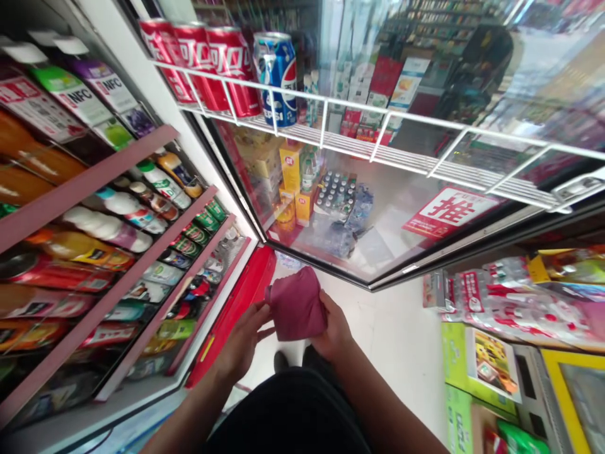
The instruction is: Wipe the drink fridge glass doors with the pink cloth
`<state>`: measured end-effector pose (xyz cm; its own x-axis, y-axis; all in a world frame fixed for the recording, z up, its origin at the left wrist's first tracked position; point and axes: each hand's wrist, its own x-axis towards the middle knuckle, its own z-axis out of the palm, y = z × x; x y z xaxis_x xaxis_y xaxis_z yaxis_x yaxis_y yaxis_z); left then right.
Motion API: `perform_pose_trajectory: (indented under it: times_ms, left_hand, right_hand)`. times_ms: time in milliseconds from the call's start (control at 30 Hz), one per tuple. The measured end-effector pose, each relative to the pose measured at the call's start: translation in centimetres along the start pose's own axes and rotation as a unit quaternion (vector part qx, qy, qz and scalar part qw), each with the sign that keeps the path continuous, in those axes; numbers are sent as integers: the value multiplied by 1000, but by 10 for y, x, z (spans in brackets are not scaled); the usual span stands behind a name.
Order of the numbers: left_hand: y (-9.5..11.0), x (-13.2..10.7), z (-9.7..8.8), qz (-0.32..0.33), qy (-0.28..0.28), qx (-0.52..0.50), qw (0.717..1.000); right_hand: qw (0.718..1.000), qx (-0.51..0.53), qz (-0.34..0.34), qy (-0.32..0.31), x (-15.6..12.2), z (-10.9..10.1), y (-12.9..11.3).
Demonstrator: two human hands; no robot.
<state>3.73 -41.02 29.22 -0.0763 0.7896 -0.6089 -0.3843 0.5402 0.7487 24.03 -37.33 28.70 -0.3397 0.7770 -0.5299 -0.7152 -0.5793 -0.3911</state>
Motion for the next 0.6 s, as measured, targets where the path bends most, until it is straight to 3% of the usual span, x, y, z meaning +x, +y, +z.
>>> perform_pose_trajectory:
  times_ms: [100,233,433,600]
  left_hand:
    - [-13,-4,-13,-29,-35,-24,999]
    - [-29,-3,-30,-18,-2,-61,998]
    - [-38,0,-53,-31,12,-79,996]
    - [-39,-4,-62,-50,20,-72,996]
  right_hand:
    - [1000,-15,12,-1,-3,11,22]
    - [999,-43,22,14,-8,15,52]
    - [995,-79,9,67,-22,-5,80]
    - [988,-132,-5,79,-26,-21,83]
